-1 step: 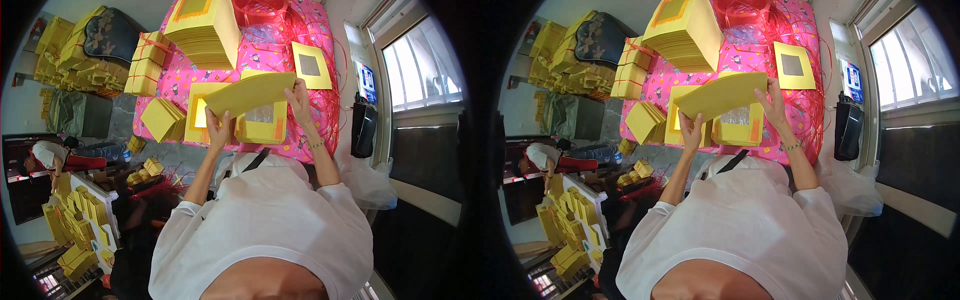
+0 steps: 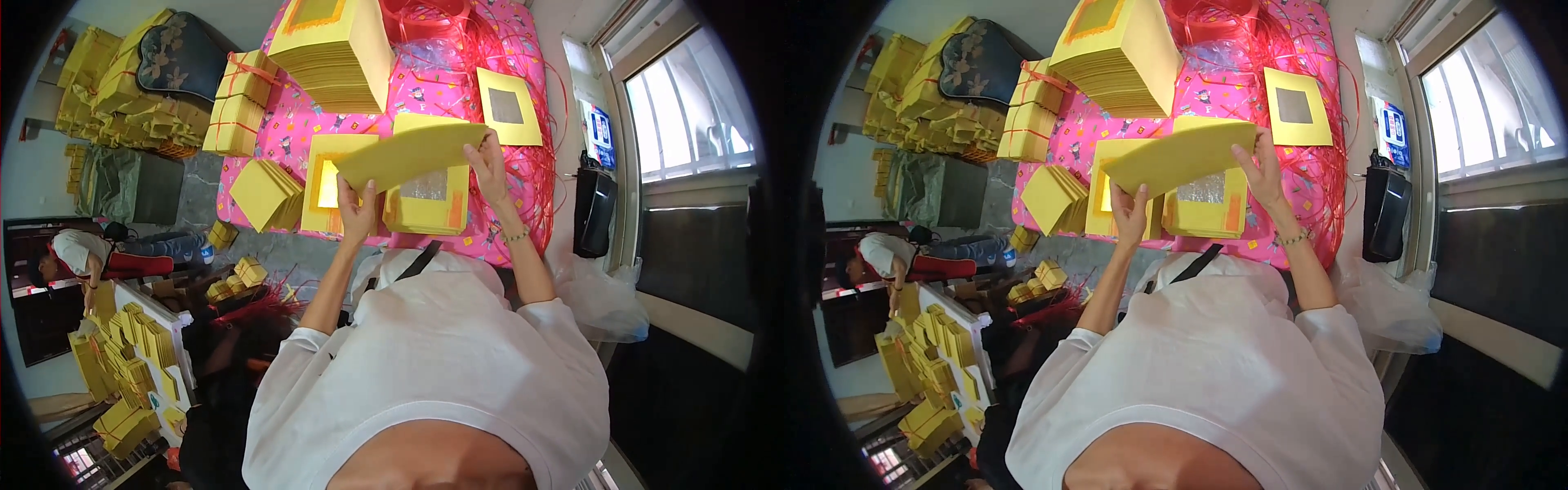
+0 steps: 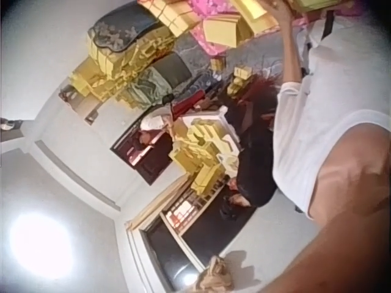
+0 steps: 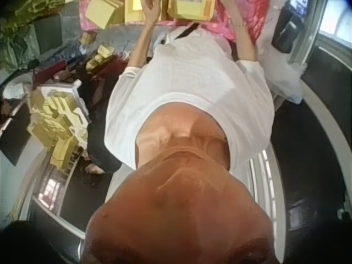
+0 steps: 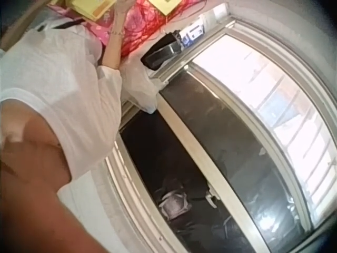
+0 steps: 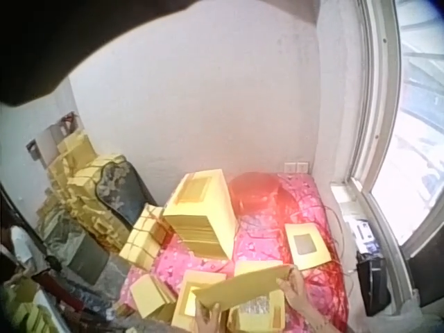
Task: Folding and stacking sheets of yellow joss paper.
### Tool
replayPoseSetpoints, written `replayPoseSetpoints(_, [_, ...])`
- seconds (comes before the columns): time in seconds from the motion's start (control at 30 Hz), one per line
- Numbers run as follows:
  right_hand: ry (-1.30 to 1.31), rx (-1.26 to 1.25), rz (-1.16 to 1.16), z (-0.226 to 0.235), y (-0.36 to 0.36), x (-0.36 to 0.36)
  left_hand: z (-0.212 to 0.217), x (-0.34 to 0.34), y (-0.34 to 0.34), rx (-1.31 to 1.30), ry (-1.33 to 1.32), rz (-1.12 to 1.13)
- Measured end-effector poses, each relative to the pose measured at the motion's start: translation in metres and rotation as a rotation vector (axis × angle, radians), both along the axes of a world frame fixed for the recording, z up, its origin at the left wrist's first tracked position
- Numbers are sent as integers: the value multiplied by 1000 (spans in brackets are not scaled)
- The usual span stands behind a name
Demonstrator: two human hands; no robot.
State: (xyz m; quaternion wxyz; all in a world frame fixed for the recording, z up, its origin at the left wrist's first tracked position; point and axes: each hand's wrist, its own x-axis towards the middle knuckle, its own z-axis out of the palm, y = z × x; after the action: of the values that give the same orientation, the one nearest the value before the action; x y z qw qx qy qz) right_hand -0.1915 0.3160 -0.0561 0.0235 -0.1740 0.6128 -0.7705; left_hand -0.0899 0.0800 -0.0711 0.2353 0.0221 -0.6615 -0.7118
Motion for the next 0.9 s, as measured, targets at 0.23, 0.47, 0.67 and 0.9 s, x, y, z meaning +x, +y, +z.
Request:
replayPoseSetpoints(0.23, [75,69,-60,5,-8,10,-5,0,2,16,-35,1])
replayPoseSetpoints(0.47, [35,26,-68,14,-12,16,-7,-2,4,-60,26,45])
replayPoseSetpoints(0.67, [31,128,-201,17,-6,10,20,-4,0,94,-40,-57])
replayPoseSetpoints(0.9, [-471,-234,109,42,-35,17,70,-12,13,320,-313,-610])
